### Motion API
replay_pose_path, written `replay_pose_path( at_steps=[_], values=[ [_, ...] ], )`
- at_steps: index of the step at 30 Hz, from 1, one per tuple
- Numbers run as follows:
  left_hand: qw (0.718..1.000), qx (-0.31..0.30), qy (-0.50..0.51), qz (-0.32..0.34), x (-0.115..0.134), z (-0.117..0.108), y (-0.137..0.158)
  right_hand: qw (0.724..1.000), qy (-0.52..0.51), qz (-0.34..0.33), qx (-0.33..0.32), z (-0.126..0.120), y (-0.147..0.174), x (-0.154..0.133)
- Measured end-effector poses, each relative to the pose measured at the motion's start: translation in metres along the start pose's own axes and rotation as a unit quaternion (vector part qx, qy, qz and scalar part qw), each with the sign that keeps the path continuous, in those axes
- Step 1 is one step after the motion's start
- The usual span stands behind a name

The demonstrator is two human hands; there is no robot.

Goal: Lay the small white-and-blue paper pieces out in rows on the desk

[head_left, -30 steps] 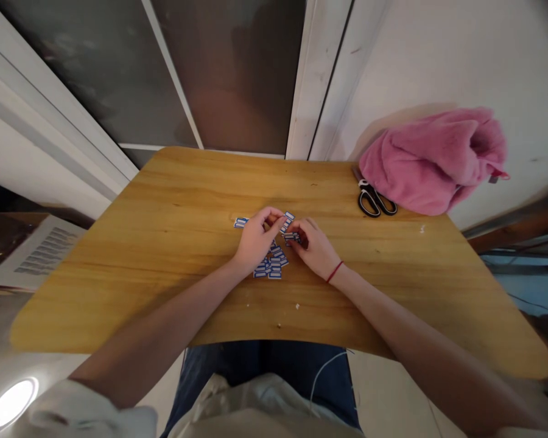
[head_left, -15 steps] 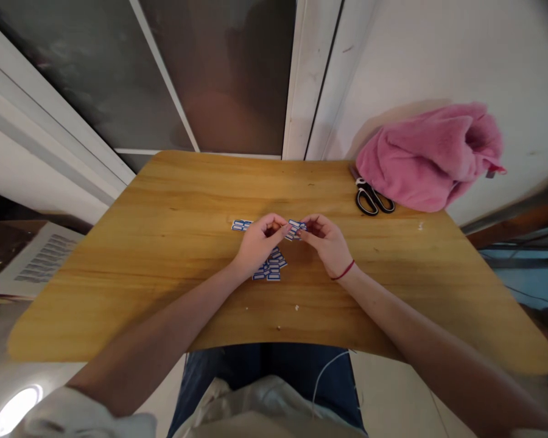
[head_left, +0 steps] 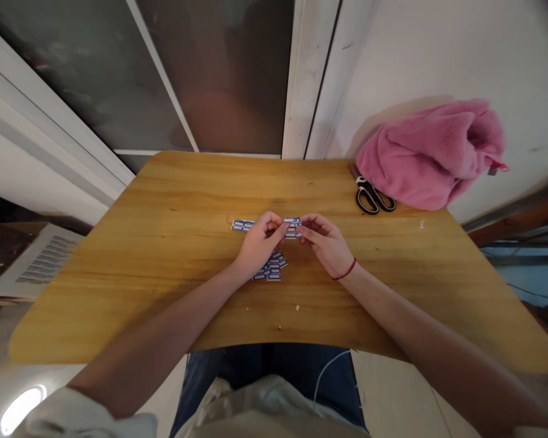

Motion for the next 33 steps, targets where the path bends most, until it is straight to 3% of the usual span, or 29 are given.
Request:
replay_pose_path(
  at_steps=[9, 13, 18, 23, 28, 33],
  values=[
    [0.997, -0.037, 0.061, -0.040, -0.008, 0.006, -0.002, 0.997, 0.028, -0.026, -0.059, 0.007, 0.000, 0.000],
    [0.999, -0.042, 0.017, -0.030, -0.005, 0.007, -0.002, 0.990, 0.085, -0.075, -0.085, 0.010, 0.000, -0.008],
    [0.992, 0.012, -0.115, 0.042, 0.012, 0.002, 0.005, 0.971, 0.175, -0.139, -0.085, 0.011, 0.004, -0.019],
    [0.978, -0.004, -0.197, 0.064, 0.024, 0.005, 0.011, 0.956, 0.249, -0.132, -0.082, 0.007, 0.004, -0.019],
    [0.987, -0.011, -0.159, 0.028, 0.034, -0.024, -0.004, 0.959, 0.246, -0.064, -0.125, 0.012, 0.007, -0.005],
    [0.962, -0.044, -0.271, -0.011, 0.026, -0.045, -0.016, 0.908, 0.333, -0.089, -0.239, 0.043, 0.032, -0.001]
  ],
)
Point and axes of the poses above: each hand's wrist, its own y-axis away from the middle knuckle, its own z-axis out of the palm, x = y × z, the point moved 10 cm from there along -y, towards the middle knuckle, and after that the axes turned 15 degrees about -z, right-handed, at the moved point
